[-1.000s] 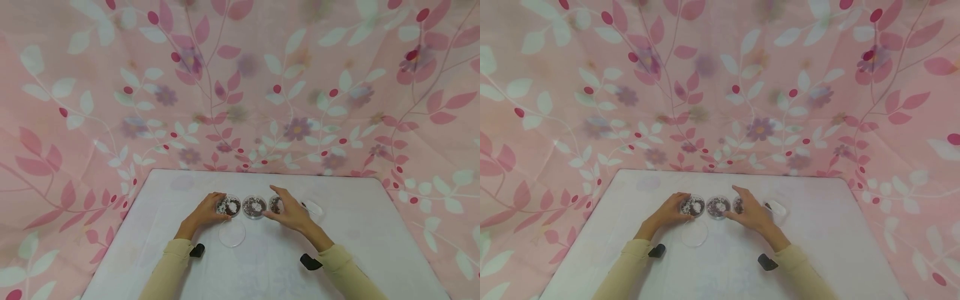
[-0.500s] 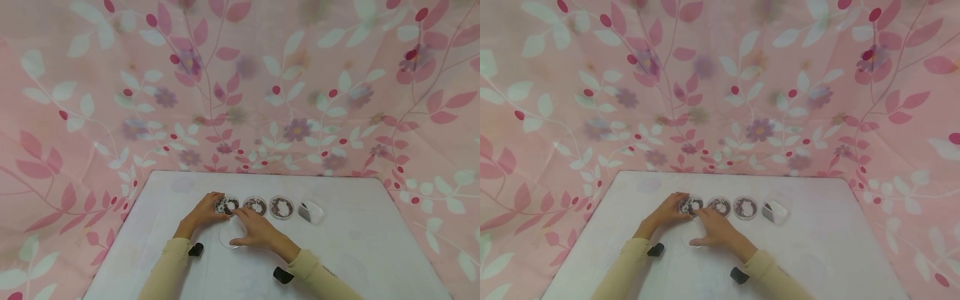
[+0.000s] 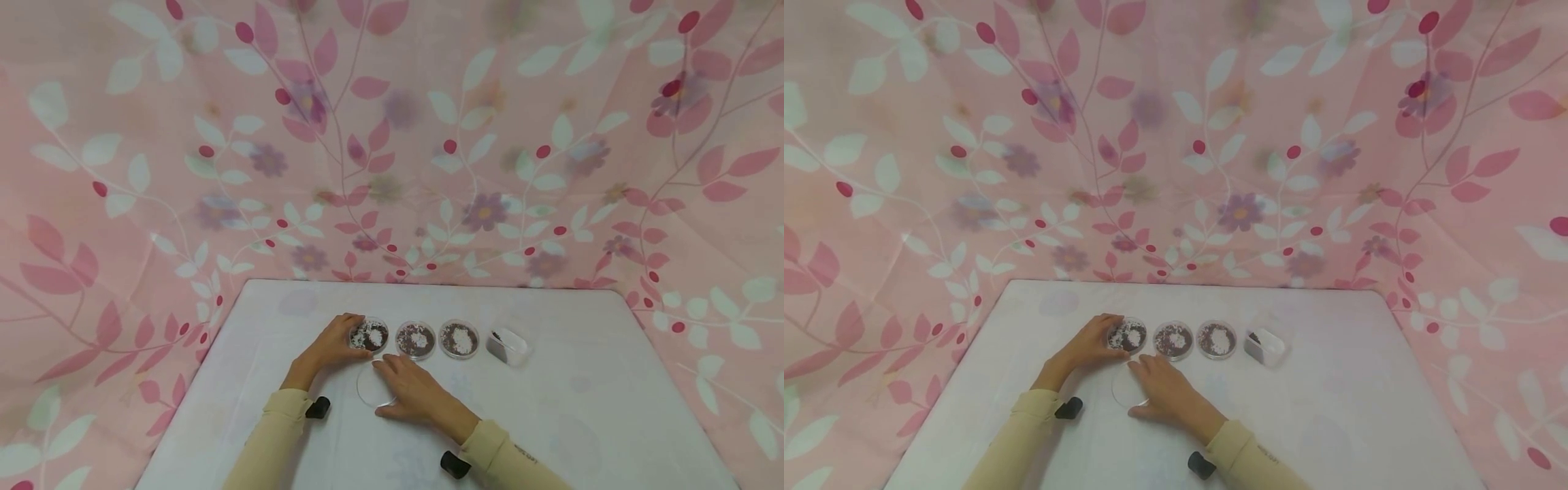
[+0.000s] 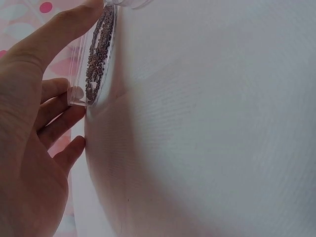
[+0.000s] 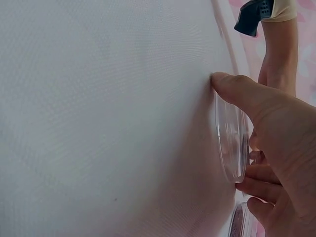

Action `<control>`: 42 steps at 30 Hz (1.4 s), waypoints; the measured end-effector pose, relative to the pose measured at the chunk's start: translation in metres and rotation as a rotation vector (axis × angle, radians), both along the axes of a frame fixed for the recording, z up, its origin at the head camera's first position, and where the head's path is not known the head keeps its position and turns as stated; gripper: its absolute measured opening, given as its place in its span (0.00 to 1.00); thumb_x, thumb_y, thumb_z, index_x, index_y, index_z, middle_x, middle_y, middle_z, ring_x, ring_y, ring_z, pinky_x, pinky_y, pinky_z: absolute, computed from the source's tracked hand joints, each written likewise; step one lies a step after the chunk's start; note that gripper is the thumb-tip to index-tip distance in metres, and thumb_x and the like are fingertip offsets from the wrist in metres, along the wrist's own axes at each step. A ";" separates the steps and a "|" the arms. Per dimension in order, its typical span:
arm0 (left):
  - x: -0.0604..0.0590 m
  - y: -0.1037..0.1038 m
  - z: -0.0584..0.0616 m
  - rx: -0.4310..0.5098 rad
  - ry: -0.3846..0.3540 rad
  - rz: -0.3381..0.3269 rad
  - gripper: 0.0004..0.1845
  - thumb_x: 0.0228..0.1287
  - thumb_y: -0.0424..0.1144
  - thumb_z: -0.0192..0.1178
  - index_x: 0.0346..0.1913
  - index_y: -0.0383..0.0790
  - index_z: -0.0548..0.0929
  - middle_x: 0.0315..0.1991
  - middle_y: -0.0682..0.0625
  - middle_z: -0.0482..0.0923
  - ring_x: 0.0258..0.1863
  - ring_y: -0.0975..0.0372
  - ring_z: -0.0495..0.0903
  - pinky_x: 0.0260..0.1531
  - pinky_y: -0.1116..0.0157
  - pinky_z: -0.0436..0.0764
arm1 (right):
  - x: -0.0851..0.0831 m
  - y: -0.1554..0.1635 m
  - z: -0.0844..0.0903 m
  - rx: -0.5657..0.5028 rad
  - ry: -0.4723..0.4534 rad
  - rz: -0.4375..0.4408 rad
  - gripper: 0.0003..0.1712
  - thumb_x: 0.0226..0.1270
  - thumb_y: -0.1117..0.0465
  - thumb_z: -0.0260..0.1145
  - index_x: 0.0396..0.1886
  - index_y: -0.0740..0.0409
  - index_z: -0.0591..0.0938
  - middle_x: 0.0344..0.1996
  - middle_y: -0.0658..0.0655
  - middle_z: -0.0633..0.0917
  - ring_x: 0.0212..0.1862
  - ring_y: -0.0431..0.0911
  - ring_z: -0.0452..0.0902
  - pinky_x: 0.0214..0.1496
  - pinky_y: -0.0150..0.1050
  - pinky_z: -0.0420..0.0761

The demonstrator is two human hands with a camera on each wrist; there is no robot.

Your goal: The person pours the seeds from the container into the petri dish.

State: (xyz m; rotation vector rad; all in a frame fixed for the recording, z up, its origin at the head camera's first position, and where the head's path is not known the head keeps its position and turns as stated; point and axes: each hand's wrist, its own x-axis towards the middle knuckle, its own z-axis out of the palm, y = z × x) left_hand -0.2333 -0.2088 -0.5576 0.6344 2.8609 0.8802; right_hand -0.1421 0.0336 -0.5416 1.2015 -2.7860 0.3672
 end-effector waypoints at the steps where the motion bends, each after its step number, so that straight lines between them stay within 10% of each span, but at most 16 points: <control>1: 0.000 0.000 0.000 -0.001 0.000 0.003 0.49 0.46 0.59 0.75 0.69 0.39 0.70 0.65 0.44 0.72 0.67 0.49 0.69 0.67 0.48 0.69 | 0.000 0.000 0.000 0.003 -0.007 -0.006 0.50 0.53 0.33 0.70 0.70 0.55 0.68 0.63 0.61 0.75 0.63 0.55 0.73 0.66 0.48 0.75; 42: 0.001 0.000 -0.002 -0.004 0.008 -0.001 0.46 0.48 0.55 0.75 0.69 0.39 0.71 0.64 0.42 0.73 0.66 0.48 0.70 0.65 0.47 0.71 | -0.009 0.012 0.006 -0.275 -0.201 -0.026 0.55 0.47 0.38 0.77 0.73 0.48 0.64 0.63 0.50 0.73 0.62 0.45 0.75 0.62 0.44 0.79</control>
